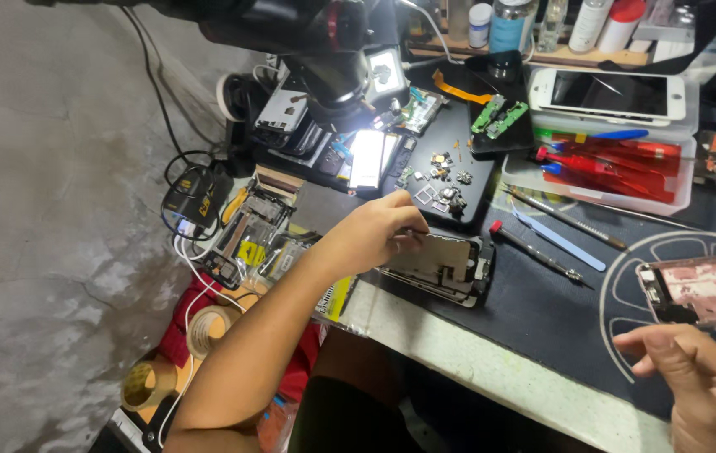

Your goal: The person disassembles and reassembles smartphones at a workbench. They use a screwdriver to remove screws, detach the back cover, and handle internal components. The person then reattaches the back cover and secures it with screws.

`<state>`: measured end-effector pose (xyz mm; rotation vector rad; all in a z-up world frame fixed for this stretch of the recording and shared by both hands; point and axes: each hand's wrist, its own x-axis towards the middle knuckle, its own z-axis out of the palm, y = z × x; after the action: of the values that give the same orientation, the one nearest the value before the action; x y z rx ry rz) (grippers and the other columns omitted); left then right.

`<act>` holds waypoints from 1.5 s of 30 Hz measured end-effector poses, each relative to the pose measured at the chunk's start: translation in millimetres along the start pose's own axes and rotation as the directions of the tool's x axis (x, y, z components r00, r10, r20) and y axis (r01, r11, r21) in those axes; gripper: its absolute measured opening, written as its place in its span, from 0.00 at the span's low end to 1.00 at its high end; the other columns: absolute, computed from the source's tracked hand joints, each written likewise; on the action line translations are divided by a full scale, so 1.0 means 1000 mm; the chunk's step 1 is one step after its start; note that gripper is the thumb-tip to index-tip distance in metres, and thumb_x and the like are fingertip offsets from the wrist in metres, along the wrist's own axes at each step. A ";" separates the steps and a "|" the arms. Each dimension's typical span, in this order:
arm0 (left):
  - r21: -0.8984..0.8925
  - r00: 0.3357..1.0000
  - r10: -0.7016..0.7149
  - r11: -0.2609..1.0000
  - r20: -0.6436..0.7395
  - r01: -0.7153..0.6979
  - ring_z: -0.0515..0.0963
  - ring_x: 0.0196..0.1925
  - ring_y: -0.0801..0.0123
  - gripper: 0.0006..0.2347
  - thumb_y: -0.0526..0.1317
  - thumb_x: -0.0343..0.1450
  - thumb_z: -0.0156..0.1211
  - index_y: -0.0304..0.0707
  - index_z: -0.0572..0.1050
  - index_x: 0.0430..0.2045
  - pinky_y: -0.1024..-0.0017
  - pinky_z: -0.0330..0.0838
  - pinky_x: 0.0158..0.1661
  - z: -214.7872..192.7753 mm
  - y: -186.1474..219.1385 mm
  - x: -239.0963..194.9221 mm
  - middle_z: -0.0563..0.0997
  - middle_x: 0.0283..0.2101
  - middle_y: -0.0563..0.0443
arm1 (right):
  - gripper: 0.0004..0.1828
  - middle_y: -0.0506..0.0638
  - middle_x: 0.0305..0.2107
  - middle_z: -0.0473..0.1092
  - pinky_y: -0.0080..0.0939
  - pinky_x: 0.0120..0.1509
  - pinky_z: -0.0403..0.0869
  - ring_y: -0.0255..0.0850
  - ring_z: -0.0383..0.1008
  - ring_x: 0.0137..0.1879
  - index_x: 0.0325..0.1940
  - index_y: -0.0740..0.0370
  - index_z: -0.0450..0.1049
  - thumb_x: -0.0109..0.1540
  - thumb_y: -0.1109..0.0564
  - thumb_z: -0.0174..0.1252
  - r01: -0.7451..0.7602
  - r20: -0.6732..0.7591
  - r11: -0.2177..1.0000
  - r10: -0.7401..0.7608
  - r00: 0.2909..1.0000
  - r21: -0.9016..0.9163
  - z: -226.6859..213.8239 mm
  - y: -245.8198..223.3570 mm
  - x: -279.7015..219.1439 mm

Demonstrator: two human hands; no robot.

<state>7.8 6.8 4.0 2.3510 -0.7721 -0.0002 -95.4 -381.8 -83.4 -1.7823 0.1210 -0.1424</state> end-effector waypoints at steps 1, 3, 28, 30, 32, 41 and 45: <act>-0.052 1.000 -0.001 0.999 -0.003 0.001 0.82 0.43 0.53 0.08 0.27 0.65 0.66 0.33 0.78 0.35 0.65 0.76 0.44 -0.002 0.000 0.001 0.79 0.40 0.43 | 0.15 0.56 0.28 0.73 0.39 0.47 0.71 0.40 0.72 0.36 0.39 0.69 0.80 0.72 0.54 0.56 -0.013 -0.014 0.999 0.012 1.000 -0.039 0.003 -0.002 0.000; -0.082 0.999 -0.013 0.997 -0.049 0.009 0.84 0.43 0.56 0.09 0.28 0.66 0.68 0.32 0.78 0.37 0.66 0.76 0.44 -0.003 0.001 0.002 0.81 0.39 0.44 | 0.15 0.56 0.27 0.73 0.40 0.44 0.71 0.40 0.72 0.35 0.40 0.69 0.80 0.71 0.54 0.57 -0.045 -0.046 0.991 0.040 0.998 -0.124 0.007 -0.008 -0.004; -0.302 0.848 0.064 0.918 -0.525 -0.256 0.71 0.69 0.47 0.39 0.35 0.62 0.80 0.33 0.61 0.67 0.58 0.67 0.68 0.131 0.077 -0.040 0.68 0.68 0.36 | 0.20 0.55 0.35 0.77 0.44 0.38 0.81 0.39 0.78 0.37 0.55 0.65 0.70 0.59 0.64 0.61 -0.443 0.227 0.808 0.382 0.896 0.389 0.026 -0.023 0.008; -0.239 0.835 0.062 0.944 -0.547 -0.227 0.73 0.70 0.49 0.37 0.33 0.63 0.79 0.33 0.62 0.67 0.60 0.69 0.69 0.135 0.074 -0.039 0.70 0.68 0.38 | 0.20 0.55 0.34 0.77 0.44 0.37 0.81 0.40 0.78 0.36 0.55 0.65 0.70 0.58 0.64 0.61 -0.461 0.253 0.795 0.388 0.886 0.394 0.025 -0.022 0.008; -0.208 0.829 0.054 0.957 -0.557 -0.202 0.73 0.70 0.49 0.37 0.32 0.62 0.78 0.33 0.63 0.67 0.60 0.70 0.69 0.138 0.073 -0.040 0.70 0.69 0.38 | 0.20 0.55 0.33 0.77 0.45 0.37 0.82 0.40 0.78 0.36 0.55 0.65 0.70 0.59 0.64 0.62 -0.459 0.259 0.799 0.383 0.886 0.388 0.026 -0.022 0.007; -0.245 0.879 0.110 0.938 -0.464 -0.247 0.74 0.69 0.49 0.40 0.35 0.62 0.81 0.36 0.60 0.69 0.59 0.72 0.67 0.138 0.069 -0.042 0.71 0.67 0.38 | 0.20 0.56 0.33 0.78 0.40 0.40 0.81 0.37 0.78 0.36 0.55 0.67 0.72 0.58 0.67 0.61 -0.381 0.152 0.876 0.350 0.924 0.296 0.018 -0.031 0.005; -0.223 0.862 0.096 0.946 -0.497 -0.234 0.78 0.65 0.50 0.38 0.40 0.64 0.79 0.36 0.60 0.68 0.61 0.76 0.64 0.146 0.066 -0.044 0.74 0.64 0.38 | 0.21 0.57 0.32 0.77 0.40 0.39 0.80 0.37 0.77 0.36 0.56 0.67 0.72 0.59 0.67 0.62 -0.378 0.118 0.894 0.360 0.925 0.241 0.010 -0.033 0.005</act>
<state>-91.2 -96.2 -80.7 1.8925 -0.6693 0.5043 -88.7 -366.2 -53.2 -1.4697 0.3724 0.1737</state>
